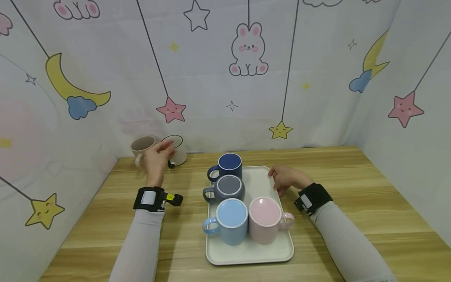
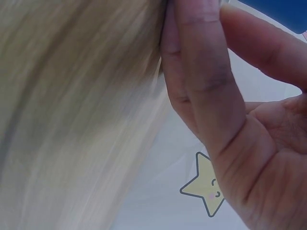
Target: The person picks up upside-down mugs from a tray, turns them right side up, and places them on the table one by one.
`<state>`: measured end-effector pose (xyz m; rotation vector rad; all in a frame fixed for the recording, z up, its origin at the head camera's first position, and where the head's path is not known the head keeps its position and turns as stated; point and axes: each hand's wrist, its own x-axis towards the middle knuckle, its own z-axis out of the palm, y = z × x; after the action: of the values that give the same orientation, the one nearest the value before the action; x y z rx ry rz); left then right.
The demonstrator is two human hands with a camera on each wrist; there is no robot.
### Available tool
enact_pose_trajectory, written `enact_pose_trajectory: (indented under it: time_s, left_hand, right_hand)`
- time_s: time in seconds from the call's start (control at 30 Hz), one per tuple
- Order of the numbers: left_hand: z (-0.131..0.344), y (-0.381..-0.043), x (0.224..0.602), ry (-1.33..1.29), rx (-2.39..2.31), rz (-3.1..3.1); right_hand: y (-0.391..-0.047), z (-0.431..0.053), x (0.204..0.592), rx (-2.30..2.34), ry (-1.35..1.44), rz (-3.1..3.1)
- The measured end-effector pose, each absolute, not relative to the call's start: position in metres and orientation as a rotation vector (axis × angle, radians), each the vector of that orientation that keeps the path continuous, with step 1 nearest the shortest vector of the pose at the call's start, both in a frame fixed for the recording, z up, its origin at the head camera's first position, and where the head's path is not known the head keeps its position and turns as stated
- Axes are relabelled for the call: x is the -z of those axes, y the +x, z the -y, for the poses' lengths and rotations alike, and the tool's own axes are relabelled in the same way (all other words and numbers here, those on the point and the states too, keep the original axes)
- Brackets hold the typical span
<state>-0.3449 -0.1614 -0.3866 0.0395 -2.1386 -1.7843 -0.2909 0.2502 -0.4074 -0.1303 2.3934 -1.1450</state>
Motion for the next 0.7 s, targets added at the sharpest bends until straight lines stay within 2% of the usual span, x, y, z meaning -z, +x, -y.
enact_pose_trajectory:
  time_s: [0.13, 0.3, 0.7]
  left_hand:
    - [0.152, -0.338, 0.379, -0.185, 1.880, 2.479]
    - [0.141, -0.338, 0.388, -0.412, 1.856, 2.835]
    - [0.113, -0.338, 0.415, -0.599, 1.784, 3.132]
  right_hand:
    - [-0.292, -0.251, 0.409, 1.144, -0.125, -2.401]
    - [-0.293, -0.251, 0.408, 1.144, -0.099, -2.394]
    - [-0.294, -0.251, 0.409, 1.134, -0.078, -2.380]
